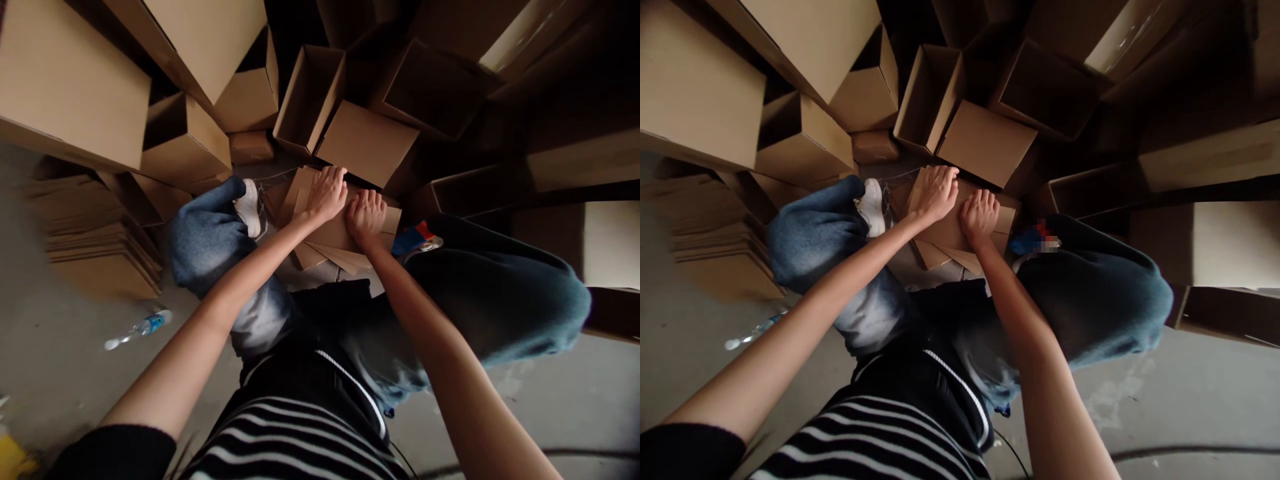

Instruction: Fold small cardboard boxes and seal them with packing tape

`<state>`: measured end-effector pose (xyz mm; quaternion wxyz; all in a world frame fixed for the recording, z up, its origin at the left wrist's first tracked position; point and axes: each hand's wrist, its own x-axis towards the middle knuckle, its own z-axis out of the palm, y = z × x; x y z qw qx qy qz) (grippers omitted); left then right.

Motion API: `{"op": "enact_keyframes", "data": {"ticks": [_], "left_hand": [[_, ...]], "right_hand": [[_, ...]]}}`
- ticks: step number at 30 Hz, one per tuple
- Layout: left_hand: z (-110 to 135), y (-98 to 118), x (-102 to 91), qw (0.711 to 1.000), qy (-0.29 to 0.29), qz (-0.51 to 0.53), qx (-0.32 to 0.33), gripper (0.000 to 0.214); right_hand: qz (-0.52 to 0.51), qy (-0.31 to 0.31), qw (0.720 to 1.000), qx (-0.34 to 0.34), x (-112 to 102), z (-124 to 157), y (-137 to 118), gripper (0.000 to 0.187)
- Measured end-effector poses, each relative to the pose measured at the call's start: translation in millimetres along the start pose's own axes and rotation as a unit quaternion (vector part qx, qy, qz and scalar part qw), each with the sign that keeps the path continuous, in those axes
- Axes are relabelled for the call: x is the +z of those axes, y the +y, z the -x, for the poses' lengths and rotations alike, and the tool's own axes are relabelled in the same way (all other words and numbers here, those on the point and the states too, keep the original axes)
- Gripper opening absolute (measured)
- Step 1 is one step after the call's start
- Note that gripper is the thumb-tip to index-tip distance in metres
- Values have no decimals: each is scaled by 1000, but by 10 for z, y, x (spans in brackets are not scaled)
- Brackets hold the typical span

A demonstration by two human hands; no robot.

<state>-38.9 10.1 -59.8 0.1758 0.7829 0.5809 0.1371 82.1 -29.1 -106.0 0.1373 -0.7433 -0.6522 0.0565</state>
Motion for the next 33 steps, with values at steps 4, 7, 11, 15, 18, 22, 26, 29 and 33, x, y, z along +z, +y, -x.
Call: {"op": "enact_keyframes", "data": {"ticks": [4,7,11,15,18,22,26,29,33], "left_hand": [[104,-74,134,998,-26,-50,15,30],[147,-100,213,998,-24,-63,17,29],[129,-95,205,997,-16,-77,10,27],[111,-99,175,997,-24,-79,0,25],[114,-102,156,996,-36,-75,-12,25],[140,-77,103,997,-43,-58,-21,29],[153,-65,87,997,-45,-54,-16,33],[136,-77,133,998,-43,-51,-18,34],[105,-77,179,997,-58,-38,-22,35]], "right_hand": [[-6,-7,1000,-9,-4,17,-20,37],[-5,-20,1000,-6,-21,15,-40,37],[-11,-30,999,-3,-39,11,-53,37],[-26,-36,999,-9,-45,5,-69,37],[-36,-32,999,-20,-122,-25,-126,39],[-61,5,996,-69,-366,-73,-236,45],[-61,29,992,-107,-465,-27,-204,47],[-48,-11,993,-109,-327,56,-63,45],[-28,-51,996,-73,-134,102,72,39]]}}
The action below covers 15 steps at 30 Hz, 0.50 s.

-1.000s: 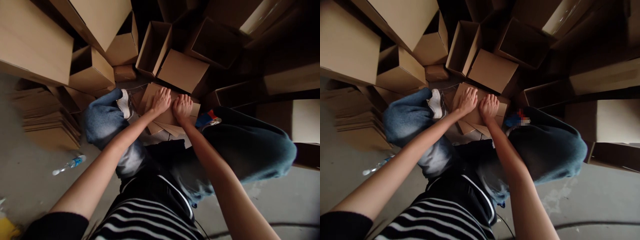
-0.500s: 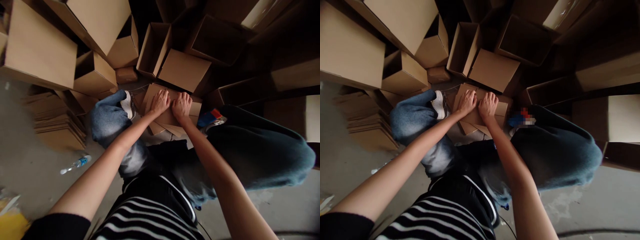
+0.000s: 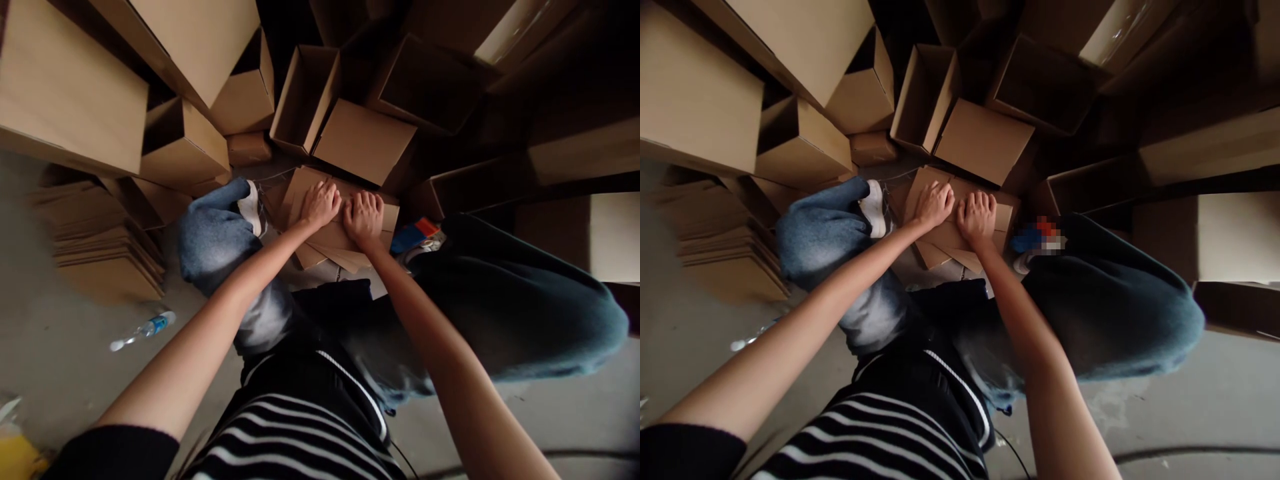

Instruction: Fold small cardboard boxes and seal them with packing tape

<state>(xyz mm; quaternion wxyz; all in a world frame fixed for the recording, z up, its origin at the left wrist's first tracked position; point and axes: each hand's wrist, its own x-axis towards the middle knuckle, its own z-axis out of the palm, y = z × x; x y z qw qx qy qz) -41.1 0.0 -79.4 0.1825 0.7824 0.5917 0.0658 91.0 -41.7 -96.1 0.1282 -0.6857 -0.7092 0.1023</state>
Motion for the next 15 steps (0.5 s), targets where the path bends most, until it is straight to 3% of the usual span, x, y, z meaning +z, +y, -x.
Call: {"op": "enact_keyframes", "data": {"ticks": [15], "left_hand": [[-35,17,11,1000,-9,4,2,35]], "right_hand": [[8,12,1000,7,29,-26,21,35]]}}
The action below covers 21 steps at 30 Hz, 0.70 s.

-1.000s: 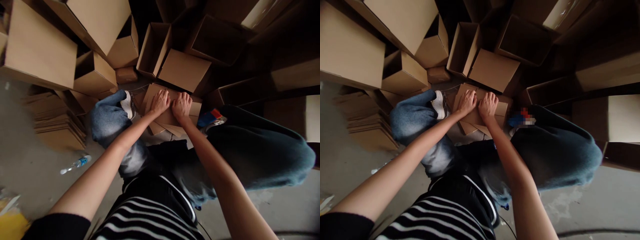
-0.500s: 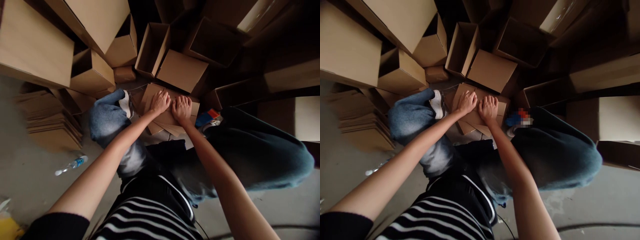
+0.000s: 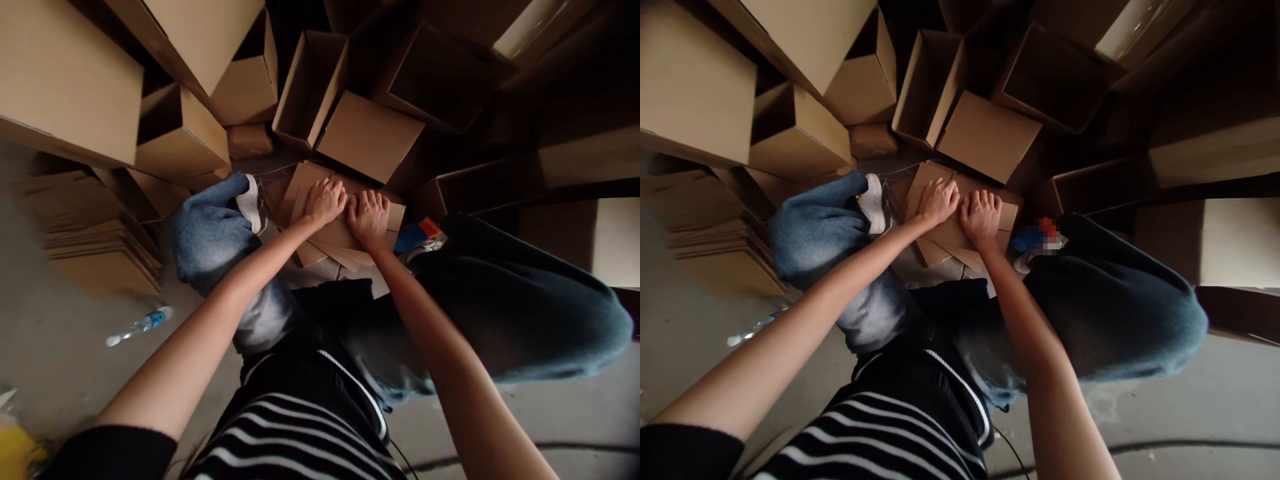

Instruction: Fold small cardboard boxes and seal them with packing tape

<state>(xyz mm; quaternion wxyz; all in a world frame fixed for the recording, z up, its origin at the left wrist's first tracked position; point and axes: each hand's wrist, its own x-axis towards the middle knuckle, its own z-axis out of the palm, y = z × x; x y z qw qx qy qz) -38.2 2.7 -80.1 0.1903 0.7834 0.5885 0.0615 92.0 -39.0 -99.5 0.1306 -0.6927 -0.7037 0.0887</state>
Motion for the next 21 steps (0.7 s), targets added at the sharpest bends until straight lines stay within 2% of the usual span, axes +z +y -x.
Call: {"op": "enact_keyframes", "data": {"ticks": [21], "left_hand": [[-32,5,22,1000,-3,6,-3,38]], "right_hand": [[12,-10,1000,1,-41,-22,-17,35]]}}
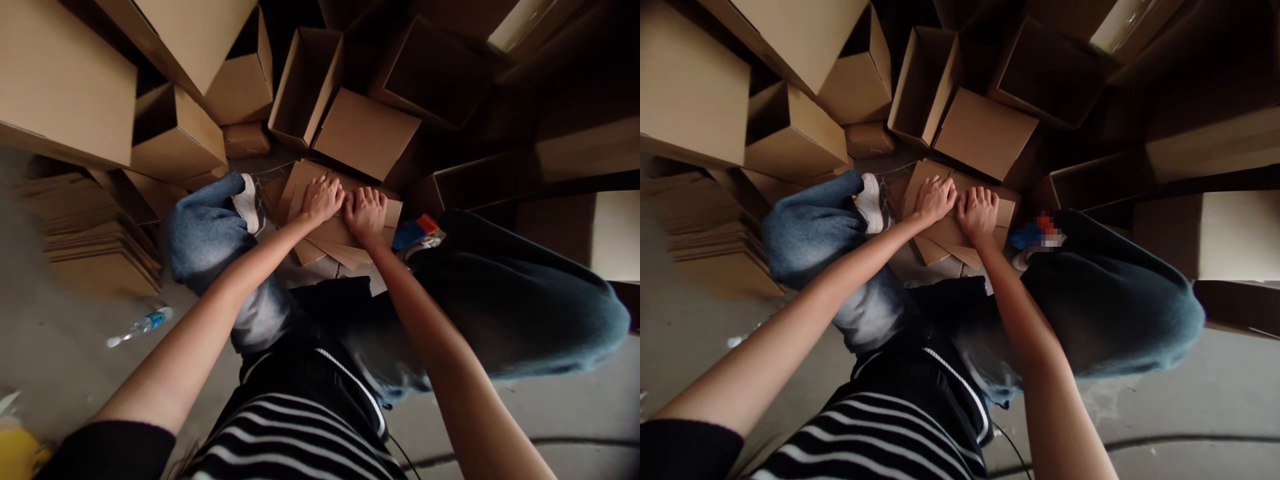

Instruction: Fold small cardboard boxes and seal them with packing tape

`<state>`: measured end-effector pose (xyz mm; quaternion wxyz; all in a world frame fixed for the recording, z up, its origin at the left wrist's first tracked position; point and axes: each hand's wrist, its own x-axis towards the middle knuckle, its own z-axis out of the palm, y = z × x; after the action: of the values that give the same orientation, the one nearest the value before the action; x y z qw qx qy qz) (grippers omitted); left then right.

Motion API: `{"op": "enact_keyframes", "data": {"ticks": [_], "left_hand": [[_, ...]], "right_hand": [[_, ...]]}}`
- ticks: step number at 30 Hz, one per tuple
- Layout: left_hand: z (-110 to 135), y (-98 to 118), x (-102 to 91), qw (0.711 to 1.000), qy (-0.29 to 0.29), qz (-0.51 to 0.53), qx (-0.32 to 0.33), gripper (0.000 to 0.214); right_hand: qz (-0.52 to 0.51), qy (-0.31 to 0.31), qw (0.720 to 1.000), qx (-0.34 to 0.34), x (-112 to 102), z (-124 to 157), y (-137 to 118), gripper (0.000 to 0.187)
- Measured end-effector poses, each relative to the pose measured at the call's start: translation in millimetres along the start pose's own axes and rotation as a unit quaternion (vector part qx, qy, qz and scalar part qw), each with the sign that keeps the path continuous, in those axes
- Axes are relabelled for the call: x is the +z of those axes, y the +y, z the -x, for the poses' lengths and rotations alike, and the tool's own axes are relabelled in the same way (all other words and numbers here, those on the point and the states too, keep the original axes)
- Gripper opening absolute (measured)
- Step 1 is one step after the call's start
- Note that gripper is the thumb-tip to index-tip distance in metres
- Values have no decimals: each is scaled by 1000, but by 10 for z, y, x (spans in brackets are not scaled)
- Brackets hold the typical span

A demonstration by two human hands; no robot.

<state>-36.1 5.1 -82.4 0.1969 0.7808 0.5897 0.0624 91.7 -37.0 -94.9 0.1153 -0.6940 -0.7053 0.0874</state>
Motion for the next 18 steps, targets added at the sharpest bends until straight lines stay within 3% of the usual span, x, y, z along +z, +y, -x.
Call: {"op": "enact_keyframes", "data": {"ticks": [18], "left_hand": [[-42,-1,3,1000,5,-1,-5,35]], "right_hand": [[-17,-7,1000,3,16,-38,18,37]]}}
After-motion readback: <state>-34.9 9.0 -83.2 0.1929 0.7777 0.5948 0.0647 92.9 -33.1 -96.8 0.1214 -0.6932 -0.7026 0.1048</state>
